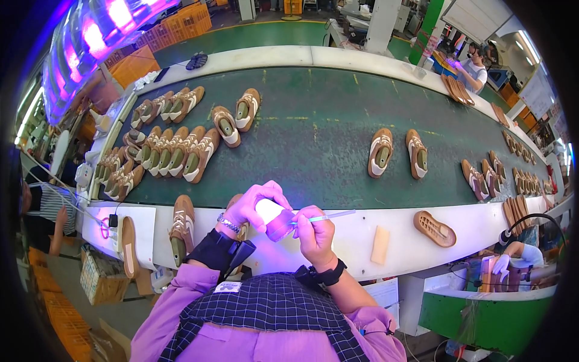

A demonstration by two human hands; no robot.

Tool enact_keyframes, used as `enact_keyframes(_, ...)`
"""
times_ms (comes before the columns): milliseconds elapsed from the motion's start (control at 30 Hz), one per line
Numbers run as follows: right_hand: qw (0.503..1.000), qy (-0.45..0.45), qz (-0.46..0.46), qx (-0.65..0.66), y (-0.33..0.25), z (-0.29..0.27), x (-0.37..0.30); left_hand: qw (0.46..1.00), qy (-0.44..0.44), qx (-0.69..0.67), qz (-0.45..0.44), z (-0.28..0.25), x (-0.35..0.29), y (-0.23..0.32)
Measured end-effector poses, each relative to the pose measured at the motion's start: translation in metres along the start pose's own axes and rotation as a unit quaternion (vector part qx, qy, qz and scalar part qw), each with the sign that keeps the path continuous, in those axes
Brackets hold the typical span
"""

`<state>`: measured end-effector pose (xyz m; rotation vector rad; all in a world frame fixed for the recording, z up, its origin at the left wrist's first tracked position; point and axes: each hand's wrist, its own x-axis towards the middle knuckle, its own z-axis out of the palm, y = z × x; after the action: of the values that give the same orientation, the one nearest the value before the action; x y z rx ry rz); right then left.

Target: Inspecting shoes on a conveyor belt and marking them with a pen for quality control.

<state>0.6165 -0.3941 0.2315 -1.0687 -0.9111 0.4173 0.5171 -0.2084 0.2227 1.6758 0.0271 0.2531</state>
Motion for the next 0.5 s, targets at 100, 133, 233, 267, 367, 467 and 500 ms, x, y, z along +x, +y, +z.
enact_keyframes(100, 0.998, -0.008, -0.016, -0.053, 0.003, -0.004, -0.001, 1.0, -0.015, 0.005, 0.0, 0.0, 0.005, 0.0)
enact_keyframes(133, 0.998, -0.006, -0.021, -0.063, 0.004, -0.005, -0.001, 1.0, -0.021, -0.007, -0.009, 0.0, 0.006, 0.0)
enact_keyframes(233, 0.996, -0.002, -0.028, -0.085, 0.005, -0.007, -0.001, 1.0, -0.023, -0.007, -0.009, 0.001, 0.009, 0.0)
enact_keyframes(267, 0.995, 0.0, -0.035, -0.095, 0.006, -0.008, 0.0, 1.0, -0.022, -0.006, -0.006, 0.002, 0.011, 0.0)
enact_keyframes(367, 0.992, -0.012, -0.053, -0.114, 0.005, -0.01, 0.0, 1.0, -0.025, -0.007, -0.001, 0.004, 0.013, 0.0)
enact_keyframes(467, 0.993, -0.024, -0.053, -0.105, 0.003, -0.013, 0.001, 0.999, -0.034, -0.007, -0.003, 0.004, 0.016, -0.001)
enact_keyframes(500, 0.994, -0.023, -0.052, -0.092, 0.002, -0.014, 0.001, 0.999, -0.035, 0.007, 0.005, 0.005, 0.017, -0.001)
